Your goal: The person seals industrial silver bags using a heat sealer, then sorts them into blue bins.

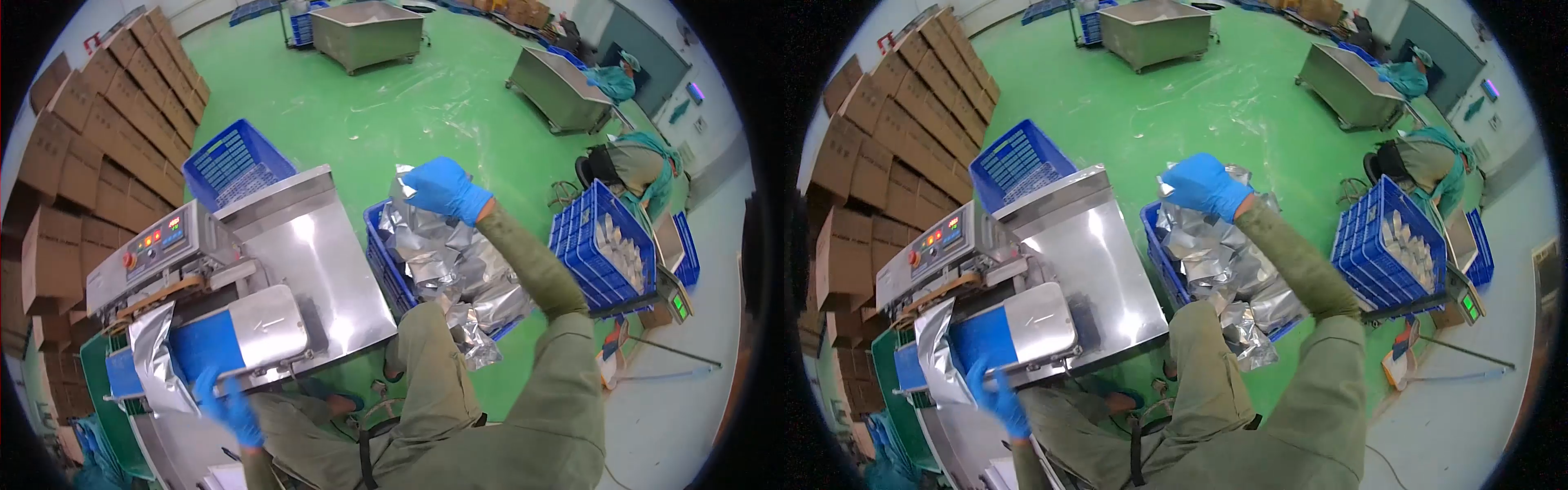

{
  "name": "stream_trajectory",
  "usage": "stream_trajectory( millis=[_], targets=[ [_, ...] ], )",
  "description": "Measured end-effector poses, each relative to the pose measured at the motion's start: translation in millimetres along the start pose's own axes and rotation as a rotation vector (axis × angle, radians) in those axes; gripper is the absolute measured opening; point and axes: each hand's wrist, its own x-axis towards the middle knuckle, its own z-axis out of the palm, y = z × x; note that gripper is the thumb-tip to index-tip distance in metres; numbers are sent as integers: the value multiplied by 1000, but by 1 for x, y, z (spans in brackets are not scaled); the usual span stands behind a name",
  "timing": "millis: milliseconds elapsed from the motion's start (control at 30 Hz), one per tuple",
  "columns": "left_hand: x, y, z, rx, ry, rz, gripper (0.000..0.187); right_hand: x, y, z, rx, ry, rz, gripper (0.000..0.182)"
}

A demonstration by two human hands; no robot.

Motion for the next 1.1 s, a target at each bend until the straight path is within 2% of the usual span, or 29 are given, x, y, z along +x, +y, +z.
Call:
stream_trajectory(
  millis=[33, 67, 100, 133, 200, 233, 300, 333, 367, 400, 433, 467, 533, 567, 600, 667, 700, 733, 767, 800, 900, 1000, 1033, 1100],
  targets=[
    [10, 30, 29, -95, -155, 48, 39, 16, -28, -39, 12, 8, -99, 23],
    [22, 65, 54, -36, -280, 77, 53, 32, -59, -75, -5, -50, -176, 23],
    [39, 76, 76, -75, -388, 232, 74, 48, -90, -109, -23, -105, -258, 22],
    [57, 100, 93, -29, -383, 352, 97, 64, -119, -134, -42, -159, -345, 22],
    [91, 112, 108, -179, -415, 335, 110, 89, -174, -166, 72, -170, -538, 24],
    [103, 91, 105, -317, -556, 243, 114, 100, -199, -172, 131, -182, -640, 25],
    [120, 90, 56, -441, -816, -72, 112, 124, -245, -173, 115, -251, -667, 26],
    [122, 78, 38, -397, -752, -24, 107, 137, -265, -176, 103, -267, -669, 27],
    [118, 56, 28, -355, -699, 23, 102, 145, -278, -161, 165, -186, -706, 29],
    [109, 34, 22, -318, -656, 66, 97, 148, -285, -164, 381, -201, -592, 30],
    [100, 16, 18, -274, -639, -46, 83, 151, -285, -167, 591, -220, -467, 31],
    [90, 5, 11, -387, -597, -146, 79, 150, -283, -168, 796, -249, -333, 33],
    [68, -18, 6, -632, -502, -341, 72, 129, -265, -141, 1460, 148, -73, 54],
    [64, -36, 11, -603, -396, -218, 65, 107, -253, -112, 1276, 190, -46, 57],
    [69, -35, 11, -634, -419, -238, 65, 85, -249, -83, 1089, 226, -29, 60],
    [66, -30, 4, -672, -496, -312, 64, 60, -295, -48, 940, 139, -6, 58],
    [66, -28, 4, -631, -525, -367, 60, 57, -314, -35, 926, 177, -2, 48],
    [65, -31, 1, -627, -553, -364, 56, 61, -325, -18, 877, 219, 29, 31],
    [67, -36, -1, -625, -581, -355, 53, 66, -326, -8, 796, 307, 13, 23],
    [72, -41, -5, -623, -607, -341, 49, 71, -325, 1, 712, 397, -6, 16],
    [101, -33, -37, -758, -558, -196, 40, 72, -317, 12, 735, 378, 21, 10],
    [123, -30, -36, -472, -642, -92, 33, 75, -317, 20, 690, 532, -130, 9],
    [125, -17, -38, -444, -583, -70, 28, 75, -311, 20, 654, 542, -160, 9],
    [132, -29, -50, 44, -449, 310, 28, 61, -285, 21, 585, 554, -214, 11]
  ],
)
